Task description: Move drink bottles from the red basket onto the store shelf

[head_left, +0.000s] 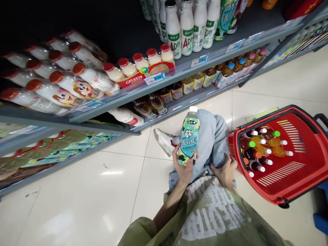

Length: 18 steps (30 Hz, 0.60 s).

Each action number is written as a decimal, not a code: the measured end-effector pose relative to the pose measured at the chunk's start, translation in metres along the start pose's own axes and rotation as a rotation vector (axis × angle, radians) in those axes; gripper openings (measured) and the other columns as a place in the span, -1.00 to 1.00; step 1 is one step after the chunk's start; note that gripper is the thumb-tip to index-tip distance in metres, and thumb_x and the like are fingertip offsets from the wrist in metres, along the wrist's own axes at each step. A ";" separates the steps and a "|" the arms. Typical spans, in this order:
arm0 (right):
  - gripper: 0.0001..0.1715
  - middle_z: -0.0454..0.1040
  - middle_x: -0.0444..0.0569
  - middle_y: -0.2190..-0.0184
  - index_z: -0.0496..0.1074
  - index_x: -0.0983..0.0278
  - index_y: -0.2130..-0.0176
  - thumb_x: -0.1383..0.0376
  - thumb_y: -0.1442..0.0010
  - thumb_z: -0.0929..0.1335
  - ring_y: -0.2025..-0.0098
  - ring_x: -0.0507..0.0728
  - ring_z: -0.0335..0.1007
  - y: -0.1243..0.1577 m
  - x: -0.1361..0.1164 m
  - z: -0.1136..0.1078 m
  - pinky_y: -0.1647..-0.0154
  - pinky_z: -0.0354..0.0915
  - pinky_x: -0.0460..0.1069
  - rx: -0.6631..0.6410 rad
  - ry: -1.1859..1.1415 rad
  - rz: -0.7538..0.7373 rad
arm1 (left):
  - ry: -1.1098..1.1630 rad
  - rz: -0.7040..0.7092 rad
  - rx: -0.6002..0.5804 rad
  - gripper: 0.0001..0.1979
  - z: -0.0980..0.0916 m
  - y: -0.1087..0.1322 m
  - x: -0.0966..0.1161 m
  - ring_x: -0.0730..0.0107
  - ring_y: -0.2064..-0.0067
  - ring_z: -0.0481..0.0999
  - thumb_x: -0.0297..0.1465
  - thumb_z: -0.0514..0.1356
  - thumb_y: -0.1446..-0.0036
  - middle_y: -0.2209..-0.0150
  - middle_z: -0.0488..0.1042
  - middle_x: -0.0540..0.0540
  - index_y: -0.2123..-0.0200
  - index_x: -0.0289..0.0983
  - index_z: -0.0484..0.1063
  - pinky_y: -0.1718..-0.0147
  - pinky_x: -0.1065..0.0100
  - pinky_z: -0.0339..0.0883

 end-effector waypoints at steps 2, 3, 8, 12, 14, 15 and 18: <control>0.05 0.16 0.32 -0.09 0.23 0.46 -0.24 -0.06 0.05 0.48 -0.15 0.47 0.11 0.000 0.000 -0.001 -0.21 0.20 0.37 0.001 -0.008 0.006 | -0.017 0.001 0.001 -0.13 -0.001 0.000 0.000 0.14 0.30 0.68 -0.06 0.39 -0.10 0.02 0.57 -0.20 -0.37 -0.09 0.10 0.40 0.21 0.58; 0.05 0.16 0.31 -0.08 0.23 0.46 -0.23 -0.06 0.05 0.49 -0.15 0.47 0.11 0.000 0.000 -0.001 -0.22 0.19 0.37 0.002 -0.009 0.003 | -0.026 0.000 0.002 -0.13 -0.001 0.000 0.000 0.14 0.30 0.68 -0.04 0.38 -0.09 0.03 0.56 -0.20 -0.36 -0.10 0.10 0.40 0.21 0.58; 0.00 0.18 0.27 -0.02 0.24 0.44 -0.21 -0.04 0.03 0.47 -0.12 0.47 0.12 0.000 -0.001 0.000 -0.20 0.20 0.37 -0.008 0.025 -0.021 | -0.078 -0.017 0.015 -0.12 -0.003 0.000 -0.003 0.13 0.30 0.67 0.04 0.37 -0.07 0.07 0.57 -0.19 -0.35 -0.12 0.12 0.38 0.19 0.59; -0.07 0.22 0.24 0.02 0.26 0.44 -0.18 -0.01 0.02 0.47 -0.07 0.44 0.16 0.000 -0.002 0.001 -0.16 0.24 0.35 -0.021 0.051 -0.038 | -0.066 -0.008 0.013 -0.14 -0.001 -0.001 -0.003 0.16 0.30 0.67 0.00 0.37 -0.09 0.07 0.57 -0.17 -0.35 -0.08 0.12 0.36 0.17 0.60; -0.05 0.21 0.27 -0.03 0.25 0.43 -0.19 -0.01 0.02 0.47 -0.11 0.45 0.16 0.000 -0.003 -0.001 -0.20 0.22 0.35 0.003 0.027 -0.044 | -0.078 -0.019 0.018 -0.14 0.000 -0.001 -0.002 0.17 0.29 0.67 0.02 0.37 -0.08 0.06 0.56 -0.17 -0.35 -0.08 0.13 0.37 0.19 0.60; -0.05 0.20 0.28 -0.05 0.24 0.42 -0.20 -0.01 0.01 0.47 -0.13 0.45 0.15 0.000 -0.004 -0.002 -0.22 0.20 0.36 0.014 0.011 -0.048 | -0.088 -0.022 0.021 -0.13 0.000 0.000 -0.002 0.16 0.28 0.67 0.03 0.37 -0.07 0.05 0.56 -0.18 -0.35 -0.09 0.13 0.37 0.19 0.60; -0.06 0.18 0.28 -0.08 0.22 0.40 -0.21 -0.03 -0.02 0.46 -0.16 0.45 0.13 0.000 -0.005 -0.006 -0.22 0.19 0.38 0.036 -0.028 -0.043 | -0.110 -0.016 0.035 -0.10 -0.001 0.001 -0.001 0.15 0.28 0.67 0.06 0.37 -0.05 0.03 0.54 -0.18 -0.35 -0.09 0.13 0.37 0.18 0.59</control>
Point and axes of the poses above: each hand's wrist, its own y-axis away from the middle knuckle, its own z-axis out of the palm, x = y × z, the point moved 5 cm from there along -y, towards the middle knuckle
